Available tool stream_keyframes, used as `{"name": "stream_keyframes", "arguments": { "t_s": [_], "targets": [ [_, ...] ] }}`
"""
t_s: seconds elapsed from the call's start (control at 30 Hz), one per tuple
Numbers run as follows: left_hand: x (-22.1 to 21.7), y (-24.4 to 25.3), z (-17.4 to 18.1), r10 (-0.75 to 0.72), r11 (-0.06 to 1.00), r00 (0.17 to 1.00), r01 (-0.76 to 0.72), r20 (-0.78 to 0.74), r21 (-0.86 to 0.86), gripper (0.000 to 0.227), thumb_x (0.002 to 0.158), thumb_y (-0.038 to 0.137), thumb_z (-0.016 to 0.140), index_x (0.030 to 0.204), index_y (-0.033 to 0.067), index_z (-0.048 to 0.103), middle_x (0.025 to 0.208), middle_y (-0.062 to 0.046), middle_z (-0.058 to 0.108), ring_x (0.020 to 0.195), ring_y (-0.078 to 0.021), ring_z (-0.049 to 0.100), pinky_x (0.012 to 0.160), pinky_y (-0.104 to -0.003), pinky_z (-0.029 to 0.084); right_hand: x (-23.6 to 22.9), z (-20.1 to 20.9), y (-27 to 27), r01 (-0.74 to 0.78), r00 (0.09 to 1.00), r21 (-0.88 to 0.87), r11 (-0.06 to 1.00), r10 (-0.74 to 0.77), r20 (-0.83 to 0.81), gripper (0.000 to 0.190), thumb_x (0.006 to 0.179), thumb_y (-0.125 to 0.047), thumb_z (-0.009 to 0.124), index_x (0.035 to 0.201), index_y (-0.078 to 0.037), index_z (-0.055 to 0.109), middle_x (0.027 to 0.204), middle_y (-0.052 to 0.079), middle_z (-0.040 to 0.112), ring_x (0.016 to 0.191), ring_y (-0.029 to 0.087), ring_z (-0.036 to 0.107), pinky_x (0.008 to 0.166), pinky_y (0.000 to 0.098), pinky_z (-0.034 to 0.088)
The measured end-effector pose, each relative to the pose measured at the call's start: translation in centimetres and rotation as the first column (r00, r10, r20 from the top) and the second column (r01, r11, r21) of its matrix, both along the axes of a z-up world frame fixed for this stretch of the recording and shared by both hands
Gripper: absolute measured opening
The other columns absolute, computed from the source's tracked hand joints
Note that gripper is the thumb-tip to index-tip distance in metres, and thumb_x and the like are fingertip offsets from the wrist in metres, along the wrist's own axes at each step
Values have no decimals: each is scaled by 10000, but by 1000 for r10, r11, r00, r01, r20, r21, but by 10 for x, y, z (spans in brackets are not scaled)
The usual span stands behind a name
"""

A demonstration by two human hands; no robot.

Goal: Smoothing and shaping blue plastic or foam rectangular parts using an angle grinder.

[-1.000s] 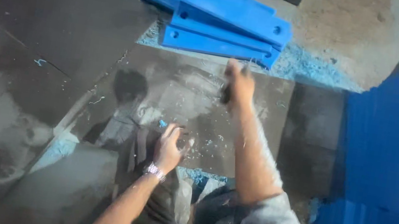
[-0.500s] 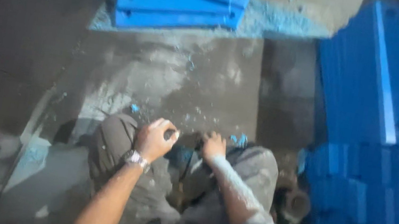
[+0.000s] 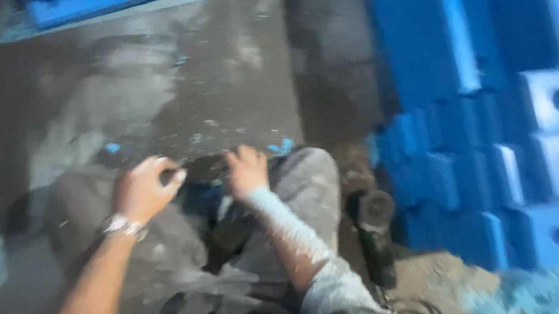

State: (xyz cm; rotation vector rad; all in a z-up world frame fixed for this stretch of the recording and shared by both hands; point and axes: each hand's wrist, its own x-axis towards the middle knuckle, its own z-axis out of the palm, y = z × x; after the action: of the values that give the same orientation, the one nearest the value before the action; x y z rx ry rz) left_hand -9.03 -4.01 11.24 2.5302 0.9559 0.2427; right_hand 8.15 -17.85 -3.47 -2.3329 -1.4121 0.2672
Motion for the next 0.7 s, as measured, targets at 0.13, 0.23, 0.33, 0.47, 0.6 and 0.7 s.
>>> {"name": "stream_keyframes", "arguments": {
  "t_s": [0.13, 0.23, 0.33, 0.47, 0.6, 0.7],
  "targets": [
    [-2, -1, -14, -46, 997, 996, 50, 74, -58, 230, 894, 332, 752, 987, 122, 768, 990, -92, 742, 928, -307, 719, 804, -408, 561, -11, 118, -62, 100, 990, 254, 962, -70, -125, 708, 727, -310, 882, 1354, -137, 604, 1282, 157, 569, 1278, 358, 520, 1083, 531, 384],
    [6, -12, -18, 59, 950, 981, 1, 183, -311, 221, 915, 252, 753, 1057, 82, 750, 989, -96, 737, 864, -233, 721, 802, -349, 553, -4, 184, -127, 192, 981, 465, 864, -160, -107, 634, 750, -234, 859, 1325, -142, 609, 1305, 91, 617, 1267, 310, 585, 1081, 492, 406],
    [22, -30, -12, 47, 923, 986, 19, 161, -384, 209, 910, 237, 771, 1039, 72, 760, 974, -94, 750, 881, -169, 721, 812, -311, 549, 18, 237, -205, 348, 921, 442, 827, -390, 4, 565, 680, -158, 863, 1215, -162, 681, 1209, 90, 652, 1167, 314, 609, 1001, 456, 431],
    [49, -60, -4, -60, 894, 979, 140, 195, -427, 213, 888, 241, 756, 1023, 78, 764, 950, -75, 767, 861, -152, 719, 805, -309, 549, 69, 253, -317, 584, 632, 454, 673, -728, 267, 498, 821, -181, 821, 1277, -136, 625, 1251, 115, 641, 1243, 340, 583, 1097, 479, 419],
    [94, -107, 23, -196, 840, 951, 289, 241, -459, 219, 840, 261, 762, 979, 94, 784, 915, -52, 775, 846, -168, 731, 793, -320, 559, 117, 258, -384, 774, 495, 238, 587, -795, 351, 891, 723, -380, 881, 1470, -79, 500, 1395, 234, 502, 1303, 420, 446, 1063, 574, 355],
    [122, -149, 42, -337, 766, 912, 411, 236, -494, 266, 816, 305, 756, 980, 96, 778, 962, -45, 787, 923, -176, 742, 824, -346, 568, 128, 261, -391, 772, 532, 94, 628, -721, 444, 960, 655, -430, 890, 1468, -110, 492, 1342, 216, 510, 1290, 423, 445, 1047, 590, 335]
  ]
}}
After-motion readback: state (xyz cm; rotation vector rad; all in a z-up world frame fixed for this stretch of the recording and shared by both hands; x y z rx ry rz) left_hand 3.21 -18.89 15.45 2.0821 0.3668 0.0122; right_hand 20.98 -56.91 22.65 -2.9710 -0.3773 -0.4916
